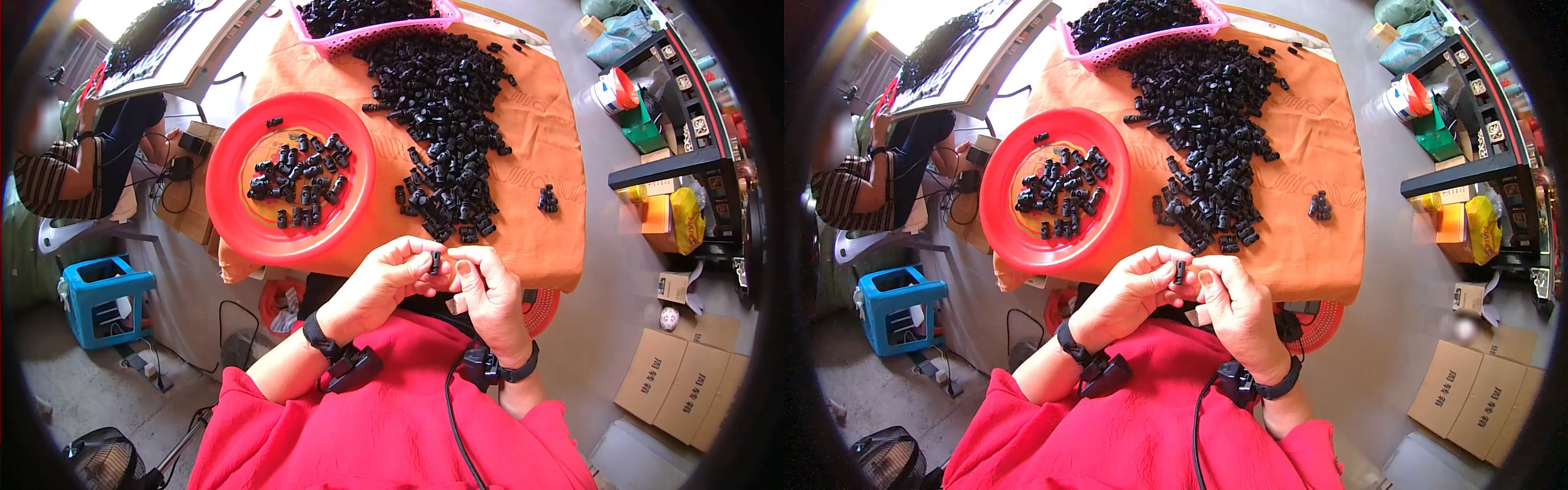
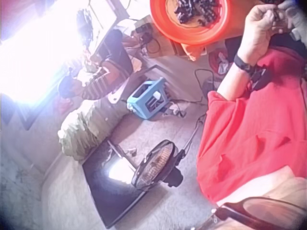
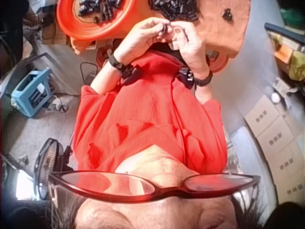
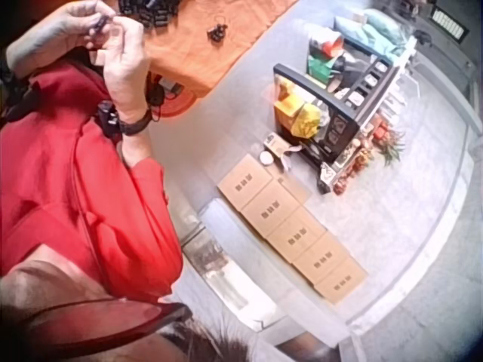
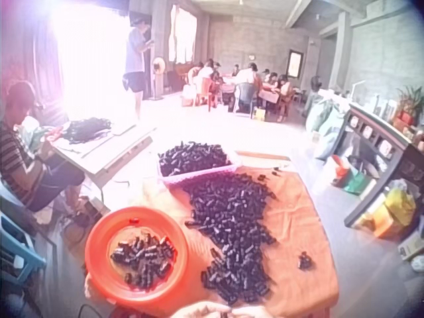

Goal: Assembling or sorting small black plastic components by hand at a table.

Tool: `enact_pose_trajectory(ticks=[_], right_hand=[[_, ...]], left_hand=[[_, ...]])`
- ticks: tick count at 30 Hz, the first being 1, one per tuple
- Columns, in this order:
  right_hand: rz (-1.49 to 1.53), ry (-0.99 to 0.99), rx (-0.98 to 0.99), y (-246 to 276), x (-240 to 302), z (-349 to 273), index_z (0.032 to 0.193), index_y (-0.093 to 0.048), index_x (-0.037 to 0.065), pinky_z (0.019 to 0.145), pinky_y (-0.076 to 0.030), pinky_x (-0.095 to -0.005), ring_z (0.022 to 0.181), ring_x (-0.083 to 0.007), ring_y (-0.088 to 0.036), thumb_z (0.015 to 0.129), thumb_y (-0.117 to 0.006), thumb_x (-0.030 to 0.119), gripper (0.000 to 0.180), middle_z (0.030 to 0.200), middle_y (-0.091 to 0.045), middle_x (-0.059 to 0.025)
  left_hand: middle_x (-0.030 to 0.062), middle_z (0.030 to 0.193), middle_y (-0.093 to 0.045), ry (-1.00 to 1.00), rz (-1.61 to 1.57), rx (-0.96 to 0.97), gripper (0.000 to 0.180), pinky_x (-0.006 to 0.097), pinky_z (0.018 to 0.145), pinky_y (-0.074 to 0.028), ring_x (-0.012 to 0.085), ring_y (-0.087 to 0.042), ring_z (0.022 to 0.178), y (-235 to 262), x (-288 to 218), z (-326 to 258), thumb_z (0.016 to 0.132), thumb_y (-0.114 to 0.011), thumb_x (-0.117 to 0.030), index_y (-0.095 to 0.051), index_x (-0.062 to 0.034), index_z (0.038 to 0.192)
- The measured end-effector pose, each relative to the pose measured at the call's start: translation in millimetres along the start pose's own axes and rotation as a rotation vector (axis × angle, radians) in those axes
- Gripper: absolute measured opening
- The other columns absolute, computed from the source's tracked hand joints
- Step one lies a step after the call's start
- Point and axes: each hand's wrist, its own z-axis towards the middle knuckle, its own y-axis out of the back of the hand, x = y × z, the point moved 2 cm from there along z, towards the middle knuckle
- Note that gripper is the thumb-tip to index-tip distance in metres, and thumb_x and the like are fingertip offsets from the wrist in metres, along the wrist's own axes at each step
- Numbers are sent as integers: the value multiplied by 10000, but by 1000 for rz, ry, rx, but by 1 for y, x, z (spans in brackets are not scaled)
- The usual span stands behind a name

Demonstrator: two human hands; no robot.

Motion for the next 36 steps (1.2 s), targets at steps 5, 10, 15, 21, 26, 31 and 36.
enact_pose_trajectory(ticks=[5,10,15,21,26,31,36], right_hand=[[75,-39,25,-5,3,-2,1193,-612,48,537,-488,-229,598,-62,-595,982,-612,52,212,801,-638,-36],[-84,73,87,-5,9,0,1250,-612,77,532,-496,-252,595,-87,-619,896,-694,21,367,767,-637,-49],[-247,287,21,-7,5,4,1256,-625,90,529,-509,-297,575,-145,-626,798,-761,-1,486,721,-637,-63],[-184,156,53,-6,1,0,1246,-625,73,529,-508,-288,563,-137,-618,814,-755,-1,457,729,-643,-64],[-121,172,42,-8,-2,-1,1249,-623,63,530,-507,-278,556,-126,-614,824,-759,11,449,731,-642,-65],[-53,96,63,-10,-2,-2,1252,-622,60,537,-510,-276,569,-123,-619,830,-760,16,446,740,-645,-69],[-86,128,84,-8,-2,-2,1254,-619,45,563,-522,-293,592,-138,-644,875,-728,42,395,731,-648,-77]], left_hand=[[60,1104,-660,3,-2,7,282,264,838,-520,158,-654,996,2,3,0,976,-641,-176,-578,-44,1217],[71,1084,-656,13,-11,-10,317,275,862,-524,164,-652,996,4,6,4,957,-675,-202,-572,-28,1201],[65,1099,-647,9,-40,43,345,292,879,-520,150,-636,989,0,8,4,970,-658,-263,-572,-31,1211],[-33,942,-619,104,-125,14,212,246,766,-472,68,-563,849,4,15,4,1022,-576,-302,-632,-100,1057],[7,997,-629,93,-122,57,272,278,812,-490,99,-590,895,8,18,7,989,-619,-330,-623,-74,1079],[56,1067,-645,78,-132,91,376,329,838,-536,145,-632,941,10,22,6,961,-651,-363,-602,-38,1146],[36,1055,-641,71,-132,105,336,302,810,-520,132,-618,916,4,19,5,983,-619,-360,-592,-66,1144]])
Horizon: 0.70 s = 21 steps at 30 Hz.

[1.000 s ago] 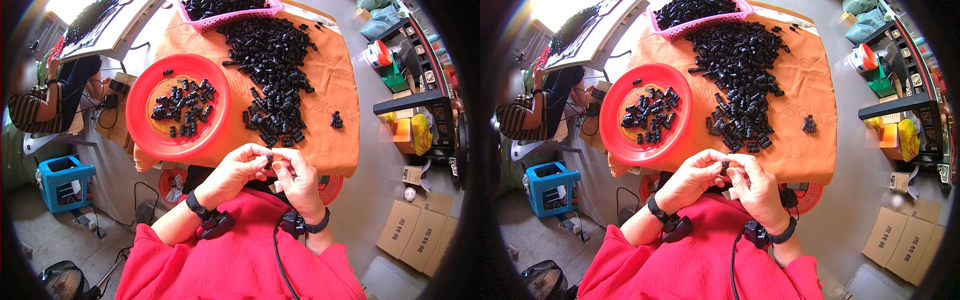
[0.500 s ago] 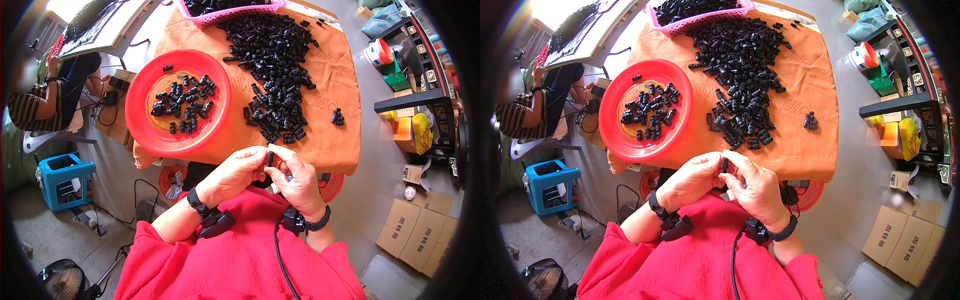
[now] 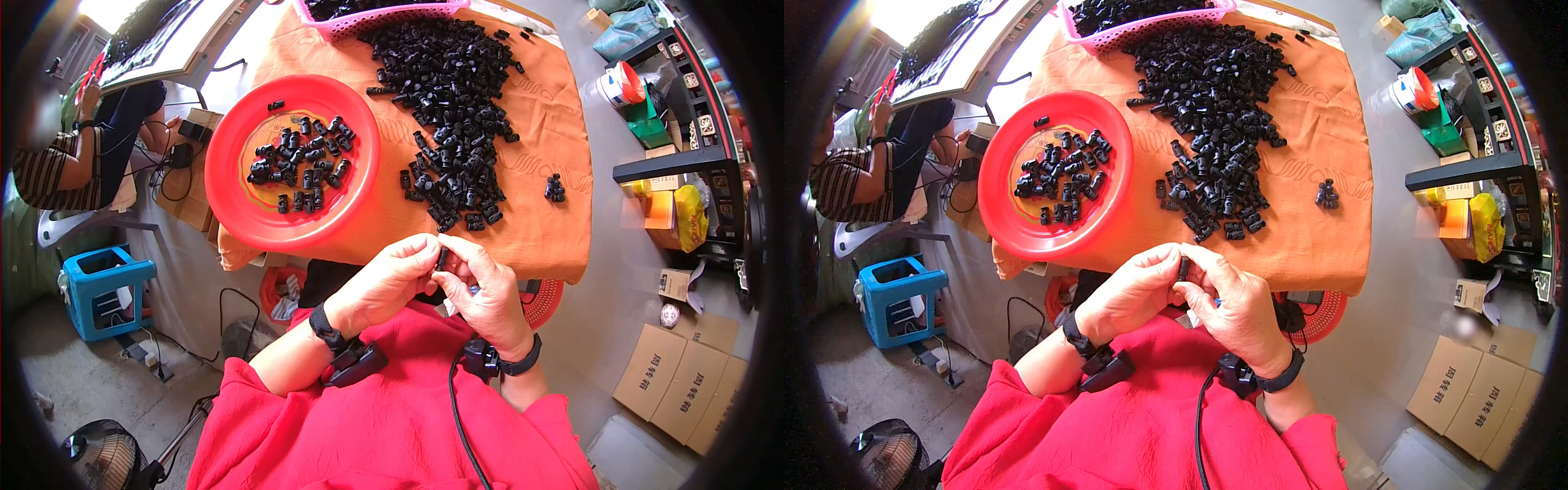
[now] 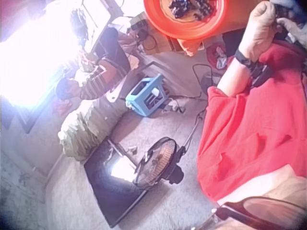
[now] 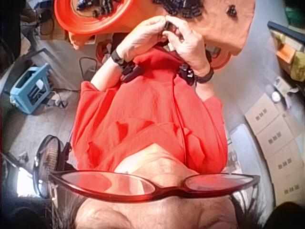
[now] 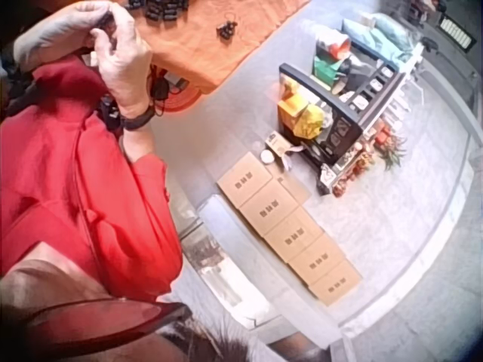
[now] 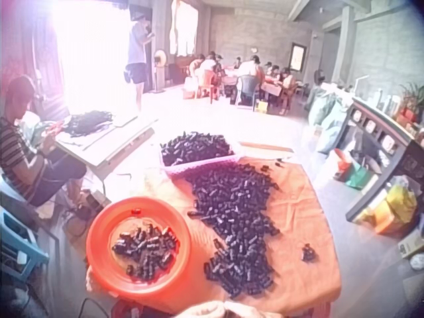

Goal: Assembling or sorting small black plastic components by hand at a table.

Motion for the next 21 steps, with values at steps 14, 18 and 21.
enact_pose_trajectory(ticks=[14,18,21], right_hand=[[-399,60,-218,-6,1,13,1210,-601,30,547,-499,-406,596,-291,-660,960,-569,76,256,643,-635,-123],[-447,52,-229,-11,-1,14,1198,-606,38,550,-496,-432,609,-320,-658,944,-571,63,257,634,-626,-138],[-455,57,-240,-12,-3,15,1197,-605,39,553,-498,-436,612,-325,-658,940,-570,59,261,636,-625,-142]], left_hand=[[-7,899,-580,-133,142,-110,249,257,727,-435,99,-543,816,-12,1,-3,1054,-499,-321,-584,-87,1061],[3,873,-585,-130,169,-179,238,249,698,-433,99,-534,764,-13,4,-4,1072,-459,-293,-573,-84,1075],[-1,860,-584,-139,211,-201,233,243,680,-431,96,-530,740,-13,5,-5,1073,-458,-292,-566,-86,1078]])
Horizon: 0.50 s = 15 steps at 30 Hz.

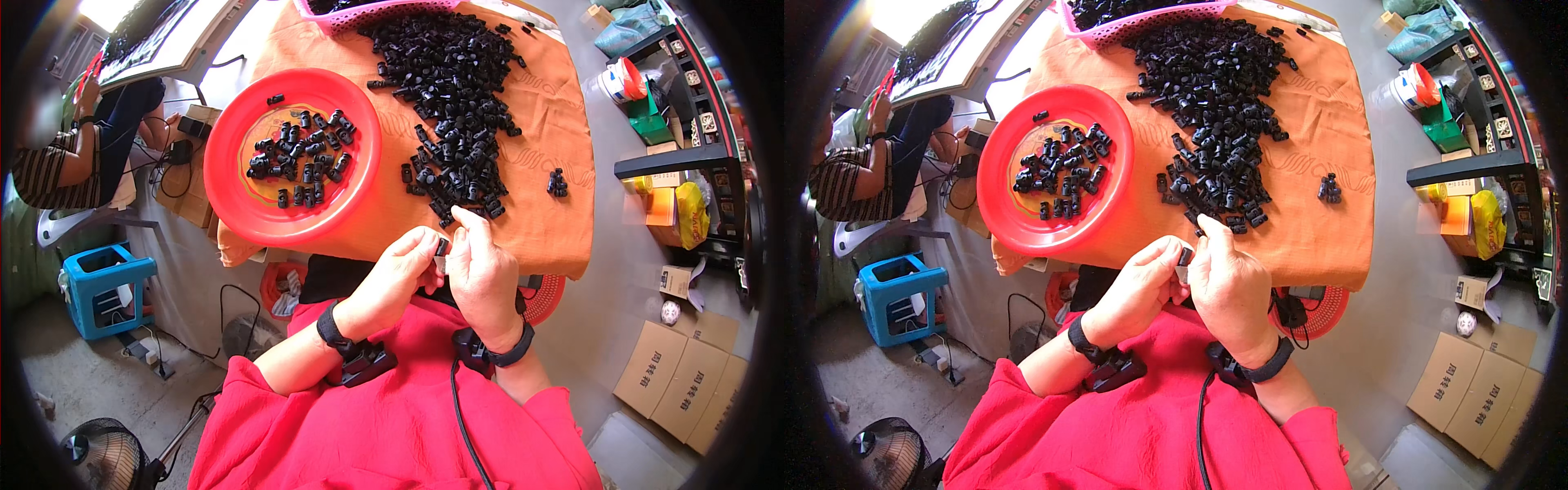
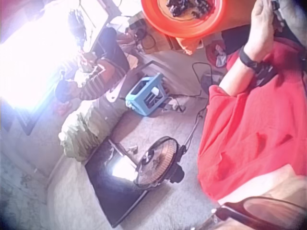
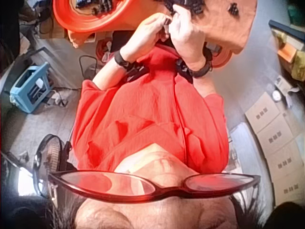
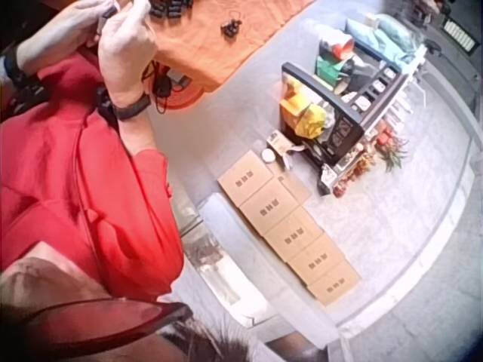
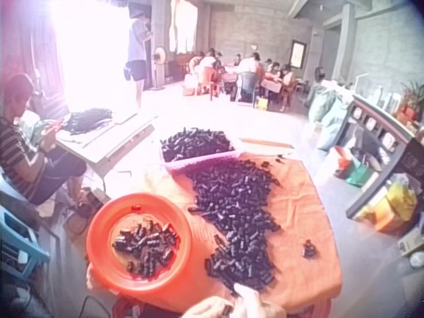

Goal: Assembling or sorting small black plastic components by hand at a table.

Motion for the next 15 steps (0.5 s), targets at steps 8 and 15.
enact_pose_trajectory(ticks=[8,15], right_hand=[[-29,0,-22,-2,-1,-1,1195,-602,33,557,-500,-443,618,-332,-660,934,-573,58,263,647,-629,-147],[-26,-3,-18,-3,-1,-1,1189,-606,32,554,-505,-433,622,-323,-666,932,-576,53,260,648,-633,-145]], left_hand=[[-7,842,-578,-23,37,-30,220,241,673,-432,92,-529,725,0,2,-1,1070,-466,-290,-562,-93,1054],[-7,842,-574,-51,59,-16,223,243,678,-430,92,-521,725,1,3,-1,1071,-465,-293,-556,-94,1029]])
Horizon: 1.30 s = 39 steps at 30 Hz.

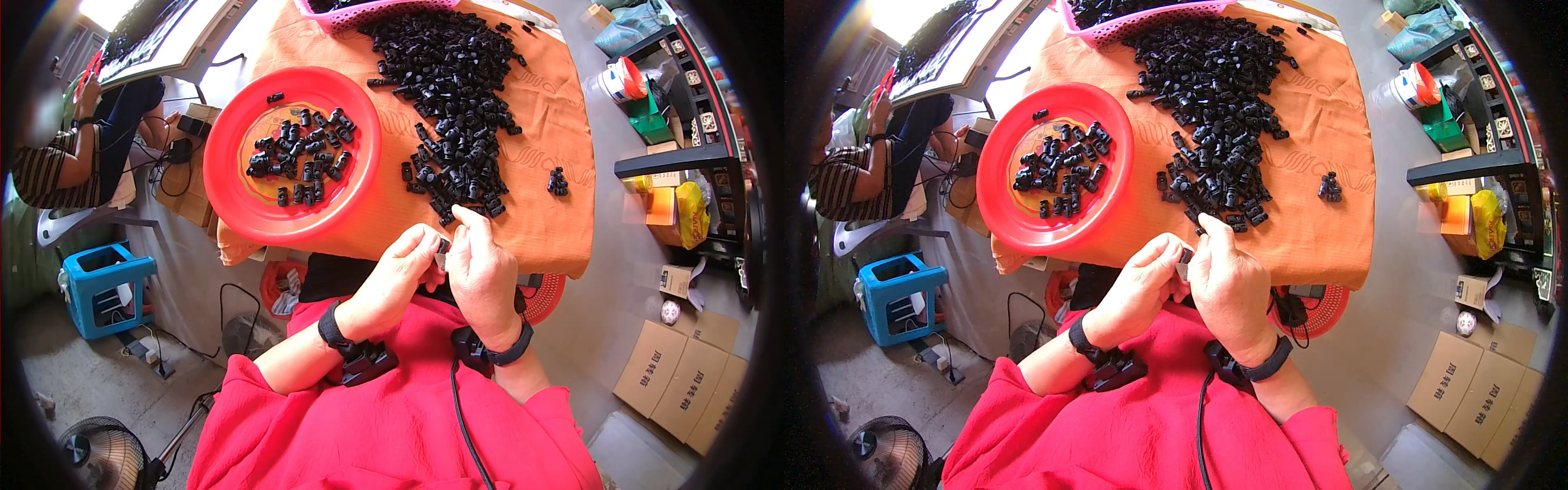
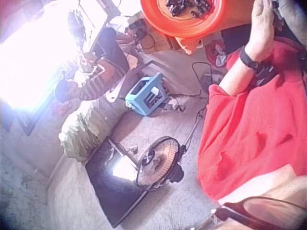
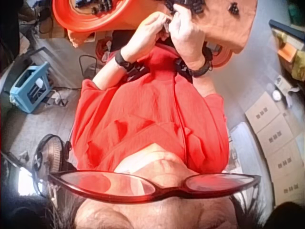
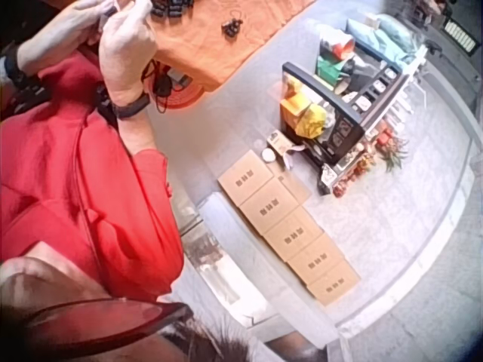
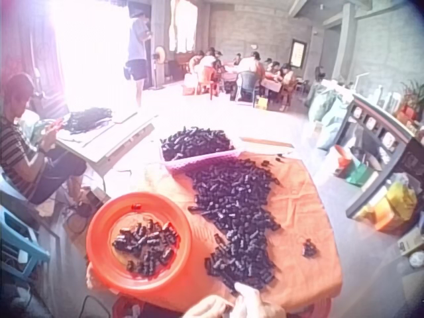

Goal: Assembling or sorting small black plastic components by hand at a table.

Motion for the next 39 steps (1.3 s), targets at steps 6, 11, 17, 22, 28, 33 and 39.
enact_pose_trajectory(ticks=[6,11,17,22,28,33,39], right_hand=[[0,2,-4,0,2,1,1185,-607,33,556,-508,-431,626,-326,-667,930,-577,49,257,646,-631,-147],[-20,0,1,-1,4,1,1181,-604,32,563,-509,-434,627,-332,-665,924,-580,46,258,648,-631,-149],[4,3,20,-2,3,-1,1178,-597,31,572,-508,-436,627,-336,-661,894,-593,32,284,657,-630,-150],[29,-40,25,-3,0,-3,1196,-589,21,564,-504,-434,617,-325,-657,893,-595,41,303,656,-623,-147],[34,-28,-22,-5,-4,-6,1216,-580,20,562,-503,-419,617,-302,-660,904,-586,45,313,670,-627,-129],[134,-87,-160,5,-12,-1,1250,-560,11,578,-511,-370,620,-242,-650,929,-534,-14,323,683,-598,-90],[126,-82,-96,11,-16,-3,1199,-589,24,537,-500,-367,598,-250,-659,949,-546,-1,255,676,-620,-119]], left_hand=[[-6,851,-558,-41,40,-2,224,247,691,-425,96,-504,739,1,3,1,1076,-453,-293,-539,-93,1022],[-5,852,-543,-62,51,-24,209,251,691,-427,96,-504,741,-1,2,1,1080,-441,-272,-529,-94,1014],[-5,853,-544,-41,-38,-24,195,250,706,-430,98,-503,745,1,7,2,1081,-437,-248,-525,-95,999],[-5,853,-551,-9,-88,-33,190,255,717,-431,101,-506,756,-1,6,2,1079,-442,-235,-530,-94,986],[-5,853,-548,-13,-113,-47,187,259,722,-426,102,-495,753,-1,7,2,1074,-457,-229,-540,-92,976],[2,795,-524,36,-27,-94,201,258,693,-413,108,-471,727,-2,4,-4,1061,-485,-238,-548,-66,976],[6,783,-536,108,-203,-30,215,250,663,-406,115,-480,705,3,0,-1,1045,-508,-237,-568,-44,972]])
